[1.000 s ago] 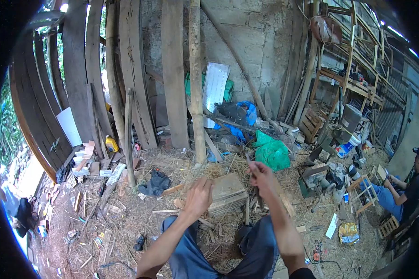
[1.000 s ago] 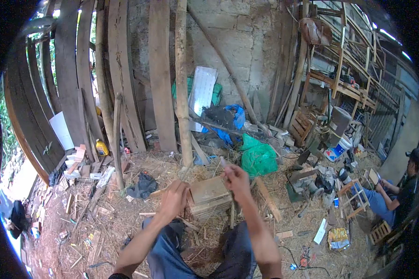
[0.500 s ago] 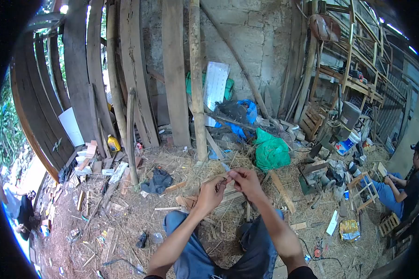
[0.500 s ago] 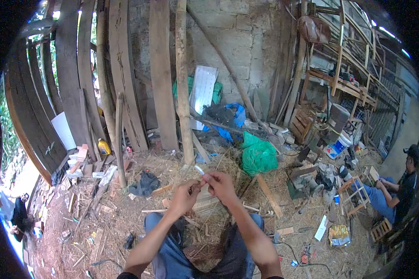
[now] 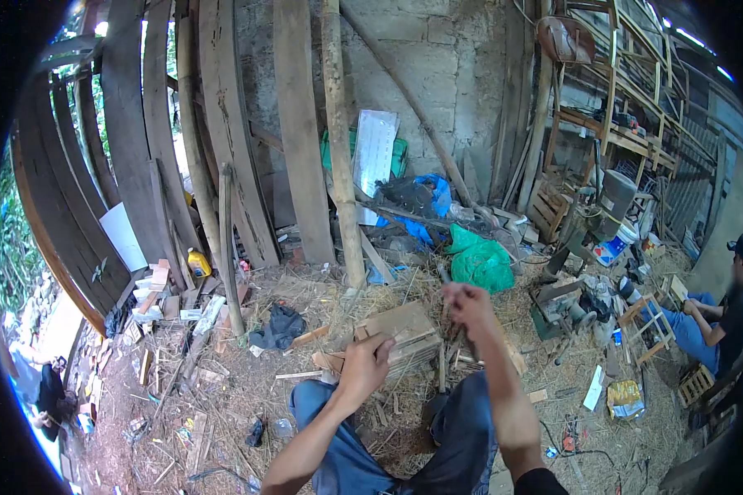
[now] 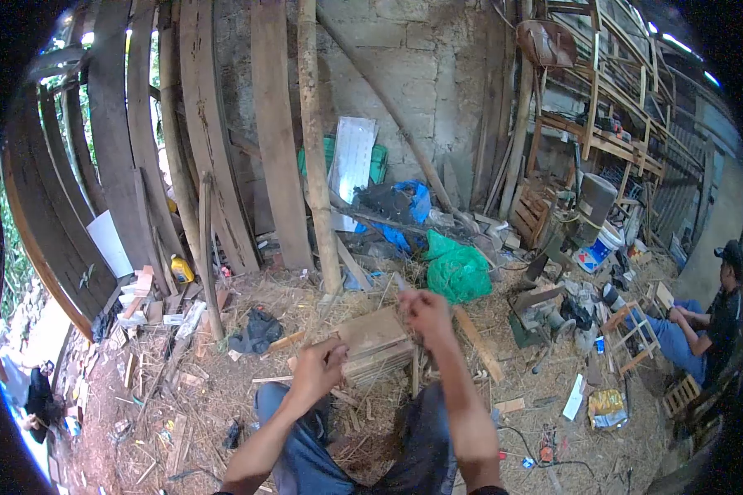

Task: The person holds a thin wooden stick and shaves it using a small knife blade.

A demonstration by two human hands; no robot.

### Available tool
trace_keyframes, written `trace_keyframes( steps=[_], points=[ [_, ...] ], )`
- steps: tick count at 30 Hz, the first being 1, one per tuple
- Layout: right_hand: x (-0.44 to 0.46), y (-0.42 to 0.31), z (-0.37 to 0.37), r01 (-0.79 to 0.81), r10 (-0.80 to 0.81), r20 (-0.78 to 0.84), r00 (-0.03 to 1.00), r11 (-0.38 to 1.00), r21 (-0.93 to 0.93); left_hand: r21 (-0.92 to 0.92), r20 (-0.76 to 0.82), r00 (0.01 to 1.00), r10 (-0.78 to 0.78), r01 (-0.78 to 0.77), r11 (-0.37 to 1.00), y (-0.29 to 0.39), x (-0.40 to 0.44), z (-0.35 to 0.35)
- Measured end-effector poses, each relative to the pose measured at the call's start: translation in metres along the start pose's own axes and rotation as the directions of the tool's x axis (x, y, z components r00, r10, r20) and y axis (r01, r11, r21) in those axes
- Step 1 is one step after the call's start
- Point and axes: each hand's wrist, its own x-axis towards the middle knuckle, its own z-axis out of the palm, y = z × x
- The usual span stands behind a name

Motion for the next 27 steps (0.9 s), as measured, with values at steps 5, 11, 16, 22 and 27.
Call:
trace_keyframes(
  steps=[5, 11, 16, 22, 27],
  points=[
    [-0.011, -0.014, 0.002, -0.013, 0.014, -0.004, 1.000, 0.984, 0.179, -0.063, 0.019, 0.994, -0.107, 0.108, 0.992, -0.019, 0.004, 0.006],
    [-0.040, 0.007, 0.047, -0.072, 0.045, 0.166, 0.985, 0.984, 0.164, -0.164, -0.013, 0.994, -0.112, 0.108, 0.980, -0.023, 0.021, 0.030],
    [-0.024, 0.008, 0.044, -0.094, 0.059, 0.252, 0.966, 0.987, 0.132, -0.083, -0.065, 0.997, -0.029, 0.024, 0.996, -0.012, 0.023, 0.024],
    [-0.024, -0.003, 0.041, -0.117, 0.079, 0.277, 0.958, 0.985, 0.124, -0.178, -0.002, 0.999, -0.047, 0.046, 0.983, -0.016, 0.025, 0.020],
    [-0.025, 0.003, 0.043, -0.144, 0.102, 0.310, 0.945, 0.983, 0.116, -0.174, 0.063, 0.988, -0.139, 0.148, 0.974, -0.010, 0.023, 0.020]
  ],
)
